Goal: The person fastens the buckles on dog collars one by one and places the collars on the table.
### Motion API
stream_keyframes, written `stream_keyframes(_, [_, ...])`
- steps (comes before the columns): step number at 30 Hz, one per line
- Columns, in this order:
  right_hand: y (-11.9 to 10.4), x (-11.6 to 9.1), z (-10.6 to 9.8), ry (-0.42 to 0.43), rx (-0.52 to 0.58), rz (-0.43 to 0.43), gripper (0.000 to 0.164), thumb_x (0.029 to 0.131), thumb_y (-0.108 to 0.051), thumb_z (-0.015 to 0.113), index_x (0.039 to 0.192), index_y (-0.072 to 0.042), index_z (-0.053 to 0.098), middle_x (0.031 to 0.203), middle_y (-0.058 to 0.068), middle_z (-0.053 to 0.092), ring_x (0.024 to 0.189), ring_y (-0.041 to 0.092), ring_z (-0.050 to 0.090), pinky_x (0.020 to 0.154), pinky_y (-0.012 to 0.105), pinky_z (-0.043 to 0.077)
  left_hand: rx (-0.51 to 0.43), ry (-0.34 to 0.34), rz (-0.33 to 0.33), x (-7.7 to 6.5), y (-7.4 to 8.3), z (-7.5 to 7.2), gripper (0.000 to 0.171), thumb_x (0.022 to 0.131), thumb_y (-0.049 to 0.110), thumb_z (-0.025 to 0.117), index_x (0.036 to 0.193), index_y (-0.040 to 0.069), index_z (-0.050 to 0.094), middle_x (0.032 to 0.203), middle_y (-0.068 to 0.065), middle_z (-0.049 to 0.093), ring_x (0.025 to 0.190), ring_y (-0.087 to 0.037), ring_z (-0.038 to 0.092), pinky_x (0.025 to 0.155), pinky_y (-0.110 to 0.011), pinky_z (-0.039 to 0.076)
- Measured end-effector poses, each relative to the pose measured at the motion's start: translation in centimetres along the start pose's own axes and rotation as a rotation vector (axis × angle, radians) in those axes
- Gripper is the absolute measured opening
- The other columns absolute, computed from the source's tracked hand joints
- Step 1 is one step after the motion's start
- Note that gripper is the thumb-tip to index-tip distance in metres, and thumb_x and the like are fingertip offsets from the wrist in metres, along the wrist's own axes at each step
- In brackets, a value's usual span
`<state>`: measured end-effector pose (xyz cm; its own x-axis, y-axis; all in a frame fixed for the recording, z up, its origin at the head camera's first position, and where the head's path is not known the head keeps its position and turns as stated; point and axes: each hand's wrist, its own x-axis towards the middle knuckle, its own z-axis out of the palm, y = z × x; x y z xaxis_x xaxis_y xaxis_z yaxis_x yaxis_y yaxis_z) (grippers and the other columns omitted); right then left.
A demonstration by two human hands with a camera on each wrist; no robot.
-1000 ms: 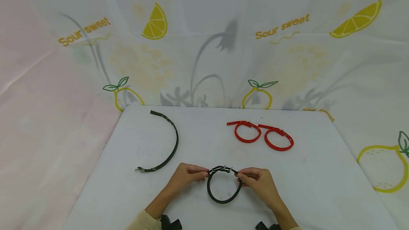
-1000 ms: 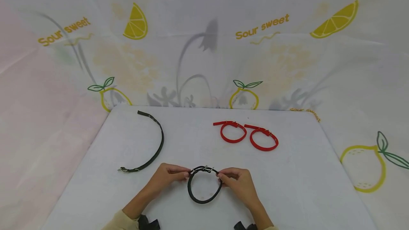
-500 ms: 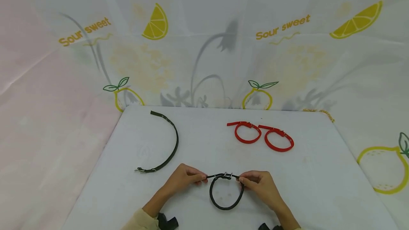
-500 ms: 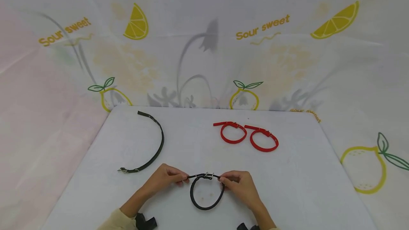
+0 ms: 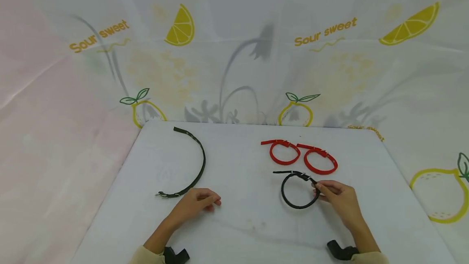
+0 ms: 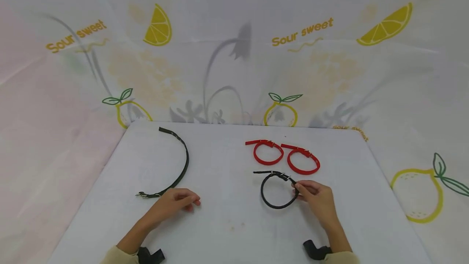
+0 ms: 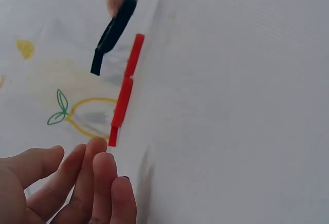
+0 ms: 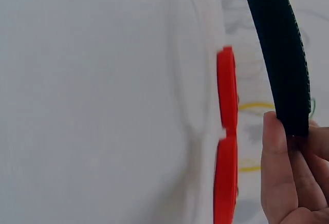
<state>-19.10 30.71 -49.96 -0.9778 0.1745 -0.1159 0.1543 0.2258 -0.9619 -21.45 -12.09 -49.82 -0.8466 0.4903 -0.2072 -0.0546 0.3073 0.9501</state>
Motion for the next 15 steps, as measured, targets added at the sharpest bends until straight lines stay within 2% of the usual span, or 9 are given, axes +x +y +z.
stream_keyframes(3, [0.2,1.0,-3.4,0.063,-0.003,-0.015,0.037,0.081,-0.022,0.062,0.104,0.007,0.057,0.092,0.009,0.066,0.082,0.020,0.063,0.066,0.030,0.050,-0.008,-0.017,-0.033,-0.7,0.2,-0.5,0.025,0.087,0.026,0.054,0.095,0.004,0.064,0.090,-0.010,0.065,0.077,-0.030,0.060,0.068,-0.036,0.049])
stream_keyframes(7, [0.5,2.7,-7.4,0.142,0.075,-0.027,0.032,0.081,-0.016,0.062,0.100,0.009,0.058,0.083,0.001,0.067,0.075,0.016,0.064,0.063,0.028,0.050,-0.040,-0.039,-0.042,-0.9,-1.0,-0.9,0.025,0.087,0.024,0.054,0.096,0.003,0.064,0.091,-0.012,0.065,0.079,-0.030,0.060,0.070,-0.035,0.050])
stream_keyframes(11, [0.8,4.2,-10.9,0.204,0.170,-0.011,0.018,0.079,-0.011,0.063,0.091,0.002,0.063,0.075,-0.003,0.067,0.070,0.012,0.064,0.060,0.026,0.050,-0.057,-0.049,-0.026,-0.3,-2.7,-0.9,0.025,0.087,0.025,0.054,0.096,0.005,0.064,0.091,-0.010,0.065,0.079,-0.028,0.060,0.069,-0.034,0.050])
stream_keyframes(15, [1.3,5.2,-13.5,0.249,0.207,0.071,0.007,0.077,-0.014,0.066,0.081,-0.009,0.066,0.070,-0.006,0.066,0.068,0.009,0.064,0.059,0.026,0.051,-0.044,-0.049,-0.026,0.0,-3.8,-0.8,0.025,0.086,0.029,0.054,0.095,0.008,0.065,0.090,-0.007,0.065,0.079,-0.025,0.060,0.069,-0.032,0.050])
